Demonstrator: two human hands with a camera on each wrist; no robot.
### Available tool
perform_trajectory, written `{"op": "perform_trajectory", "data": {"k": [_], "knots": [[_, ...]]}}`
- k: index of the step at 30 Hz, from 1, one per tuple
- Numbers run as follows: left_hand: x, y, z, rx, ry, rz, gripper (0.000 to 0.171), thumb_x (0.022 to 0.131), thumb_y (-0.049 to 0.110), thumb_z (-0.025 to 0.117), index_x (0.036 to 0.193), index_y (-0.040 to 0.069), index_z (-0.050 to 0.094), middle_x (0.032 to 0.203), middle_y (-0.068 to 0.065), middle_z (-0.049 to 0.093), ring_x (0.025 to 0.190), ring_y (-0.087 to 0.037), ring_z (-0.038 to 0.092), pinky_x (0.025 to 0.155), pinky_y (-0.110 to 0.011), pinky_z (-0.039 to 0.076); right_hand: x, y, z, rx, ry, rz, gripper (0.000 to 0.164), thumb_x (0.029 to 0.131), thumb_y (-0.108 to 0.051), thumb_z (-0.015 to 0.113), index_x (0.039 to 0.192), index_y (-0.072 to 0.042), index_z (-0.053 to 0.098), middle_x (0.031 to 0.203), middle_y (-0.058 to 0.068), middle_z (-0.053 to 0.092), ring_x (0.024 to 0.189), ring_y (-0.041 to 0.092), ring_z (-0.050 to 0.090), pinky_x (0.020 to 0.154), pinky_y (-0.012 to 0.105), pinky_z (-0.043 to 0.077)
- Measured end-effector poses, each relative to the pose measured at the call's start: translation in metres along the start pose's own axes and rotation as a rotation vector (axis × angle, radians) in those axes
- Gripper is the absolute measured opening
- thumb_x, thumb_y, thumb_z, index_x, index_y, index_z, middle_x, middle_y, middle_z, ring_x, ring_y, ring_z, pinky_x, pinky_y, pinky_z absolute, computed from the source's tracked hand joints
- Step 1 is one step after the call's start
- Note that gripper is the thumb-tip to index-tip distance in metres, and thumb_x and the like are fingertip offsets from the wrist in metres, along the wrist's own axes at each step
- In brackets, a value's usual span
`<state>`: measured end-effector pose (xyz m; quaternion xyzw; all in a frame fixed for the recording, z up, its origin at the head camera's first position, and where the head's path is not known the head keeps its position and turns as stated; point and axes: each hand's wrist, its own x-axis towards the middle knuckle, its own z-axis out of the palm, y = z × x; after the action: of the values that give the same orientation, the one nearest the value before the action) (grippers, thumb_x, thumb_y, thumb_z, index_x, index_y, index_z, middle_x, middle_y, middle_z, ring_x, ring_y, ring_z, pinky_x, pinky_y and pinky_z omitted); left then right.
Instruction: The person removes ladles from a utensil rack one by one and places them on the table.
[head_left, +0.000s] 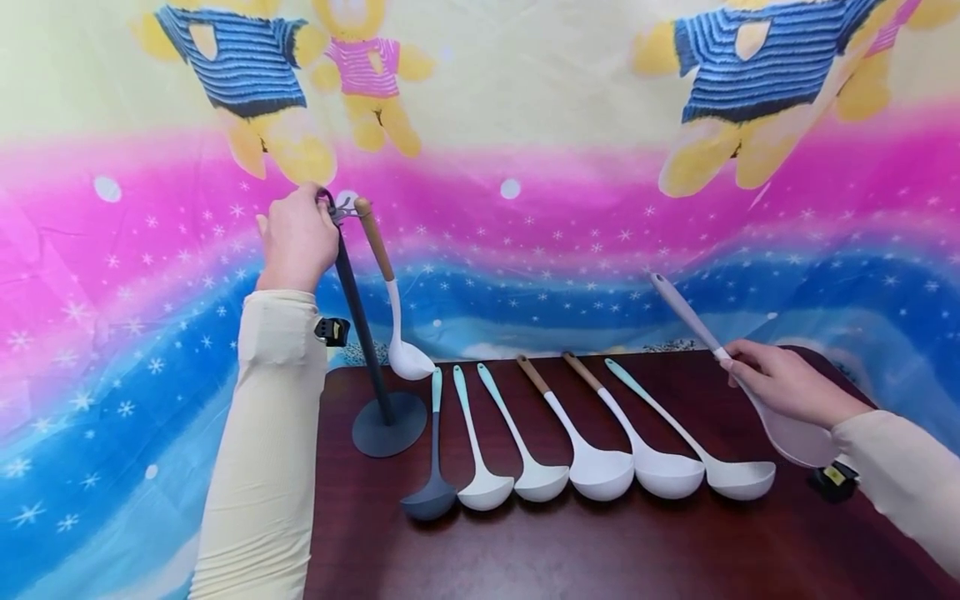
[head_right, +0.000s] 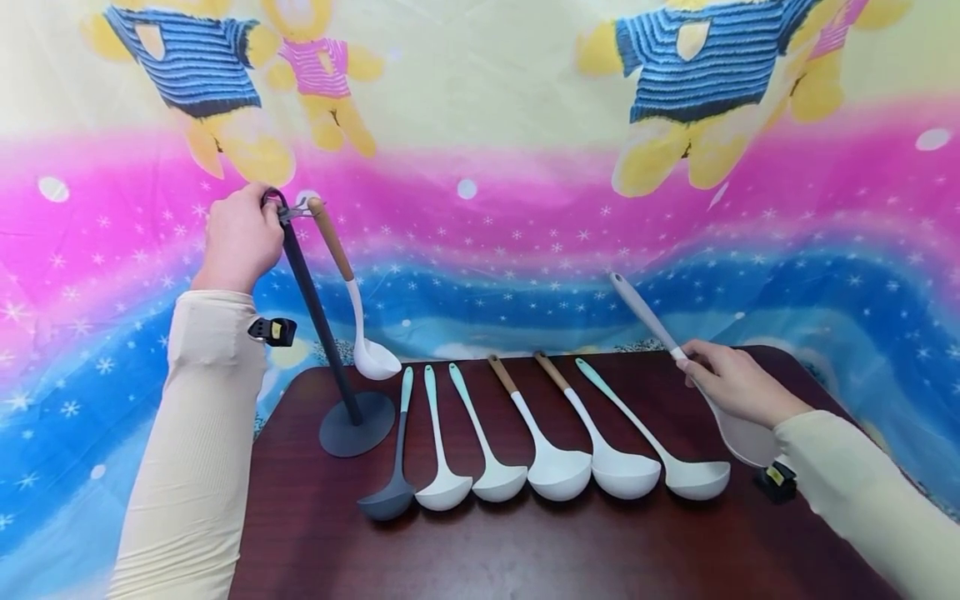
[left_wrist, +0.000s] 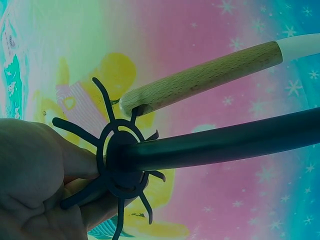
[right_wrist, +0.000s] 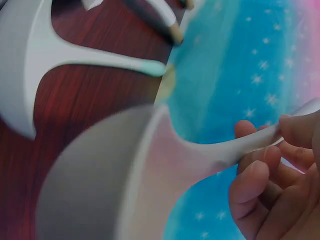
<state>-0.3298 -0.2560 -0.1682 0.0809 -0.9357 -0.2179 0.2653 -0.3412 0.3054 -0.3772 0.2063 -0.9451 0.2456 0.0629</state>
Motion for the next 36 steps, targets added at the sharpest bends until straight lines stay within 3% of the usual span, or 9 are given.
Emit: {"op": "perform_trajectory", "data": {"k": [8,16,21,27,36], "knots": [[0.0,0.001,-0.003,-0.001,0.01,0.014,0.04,0.108,0.017,0.032,0.14,0.004,0.052,0.118,-0.024,0.065,0.116,-0.042,0.054,0.115,-0.057,0.019,0.002,0.028,0.0,-0.052,-0.134,0.074,0.026,0.108,-0.023,0.045,0.11,-0.003,0.061,0.08,-0.002,0.059,0.06,0.011,0.047,0.058,0.03,0.038],[-0.004,0.0,-0.002,-0.009,0.0,0.017,0.04,0.109,0.017,0.033,0.143,0.004,0.049,0.118,-0.024,0.064,0.118,-0.043,0.054,0.118,-0.061,0.014,-0.002,0.058,0.02,0.127,-0.309,0.246,0.038,0.106,-0.019,0.047,0.127,0.012,0.05,0.088,0.01,0.064,0.055,0.018,0.048,0.047,0.037,0.045],[-0.006,0.001,-0.004,0.002,0.006,0.025,0.04,0.108,0.017,0.033,0.142,0.004,0.05,0.117,-0.025,0.065,0.117,-0.044,0.054,0.118,-0.062,0.012,-0.003,0.063,0.036,0.192,-0.344,0.294,0.031,0.103,-0.009,0.045,0.124,0.014,0.048,0.087,0.012,0.063,0.064,0.021,0.054,0.05,0.038,0.049],[-0.005,0.001,-0.004,0.042,0.014,0.041,0.039,0.107,0.016,0.036,0.141,0.004,0.051,0.119,-0.026,0.065,0.118,-0.046,0.054,0.119,-0.064,0.008,-0.004,0.067,0.048,0.271,-0.39,0.37,0.032,0.091,0.002,0.052,0.119,0.017,0.048,0.092,0.013,0.061,0.07,0.022,0.055,0.055,0.038,0.05],[-0.002,0.0,-0.004,0.066,0.035,0.058,0.037,0.106,0.013,0.037,0.135,0.001,0.056,0.118,-0.024,0.063,0.11,-0.042,0.054,0.106,-0.058,0.031,-0.003,0.066,0.057,0.315,-0.393,0.412,0.022,0.092,0.004,0.049,0.112,0.015,0.047,0.081,0.011,0.058,0.055,0.017,0.047,0.055,0.035,0.048]]}}
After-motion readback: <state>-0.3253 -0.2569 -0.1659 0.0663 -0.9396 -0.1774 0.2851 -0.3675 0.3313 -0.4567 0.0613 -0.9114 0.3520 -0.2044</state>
